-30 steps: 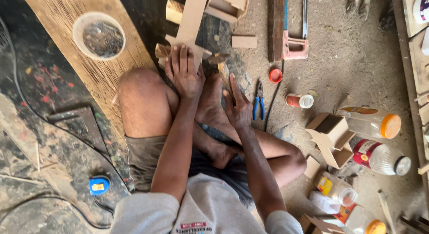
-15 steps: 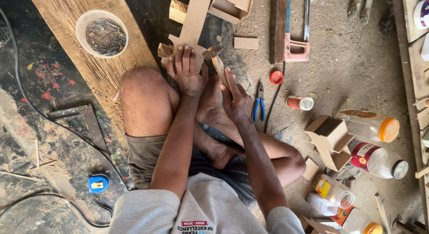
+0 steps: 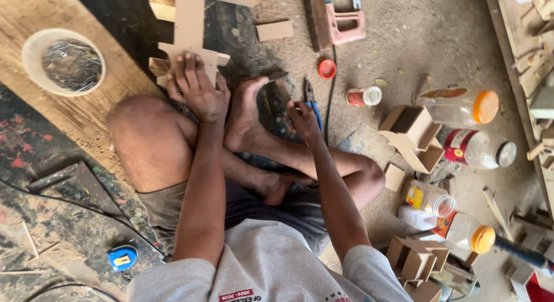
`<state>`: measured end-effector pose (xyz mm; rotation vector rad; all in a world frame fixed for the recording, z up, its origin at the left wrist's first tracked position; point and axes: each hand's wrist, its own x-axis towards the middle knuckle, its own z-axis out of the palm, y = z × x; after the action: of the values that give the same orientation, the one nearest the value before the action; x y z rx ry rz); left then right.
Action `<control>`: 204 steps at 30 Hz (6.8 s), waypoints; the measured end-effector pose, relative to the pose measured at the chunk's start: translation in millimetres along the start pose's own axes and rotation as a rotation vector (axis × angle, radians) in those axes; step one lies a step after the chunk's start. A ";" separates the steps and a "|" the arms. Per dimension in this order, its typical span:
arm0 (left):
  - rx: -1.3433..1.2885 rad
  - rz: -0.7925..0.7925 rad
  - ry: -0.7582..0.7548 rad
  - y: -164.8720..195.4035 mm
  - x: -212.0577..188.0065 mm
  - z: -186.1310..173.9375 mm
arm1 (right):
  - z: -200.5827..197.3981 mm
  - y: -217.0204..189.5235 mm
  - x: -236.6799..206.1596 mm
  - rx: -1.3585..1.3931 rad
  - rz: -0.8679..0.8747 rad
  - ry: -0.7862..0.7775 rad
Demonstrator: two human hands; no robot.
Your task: The person assembles small wooden boxes by hammering nails into pre-cut wooden pieces. They use a hammer and pliers to secure the joints and occasionally apply glue to the edges before fitting the pieces together.
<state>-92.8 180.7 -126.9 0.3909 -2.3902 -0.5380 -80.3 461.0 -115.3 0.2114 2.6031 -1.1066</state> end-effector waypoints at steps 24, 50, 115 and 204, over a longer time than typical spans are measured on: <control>-0.036 -0.080 -0.394 -25.8 37.4 -66.7 | -50.8 -81.7 -12.8 0.598 0.093 -0.265; -0.070 -0.097 -0.611 -48.9 60.2 -59.2 | 62.1 -172.1 31.3 0.540 0.069 -0.739; -0.950 -0.029 -0.607 -27.4 24.7 -106.0 | -21.4 -124.4 -70.1 0.832 0.058 -0.871; -0.617 0.105 -0.270 -44.7 75.6 -26.3 | 39.4 -157.5 -25.8 -0.291 -0.783 0.125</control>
<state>-125.7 103.9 -89.3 -0.0873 -2.3185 -1.2913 -86.8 323.2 -25.9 -0.8960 2.9878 -0.9010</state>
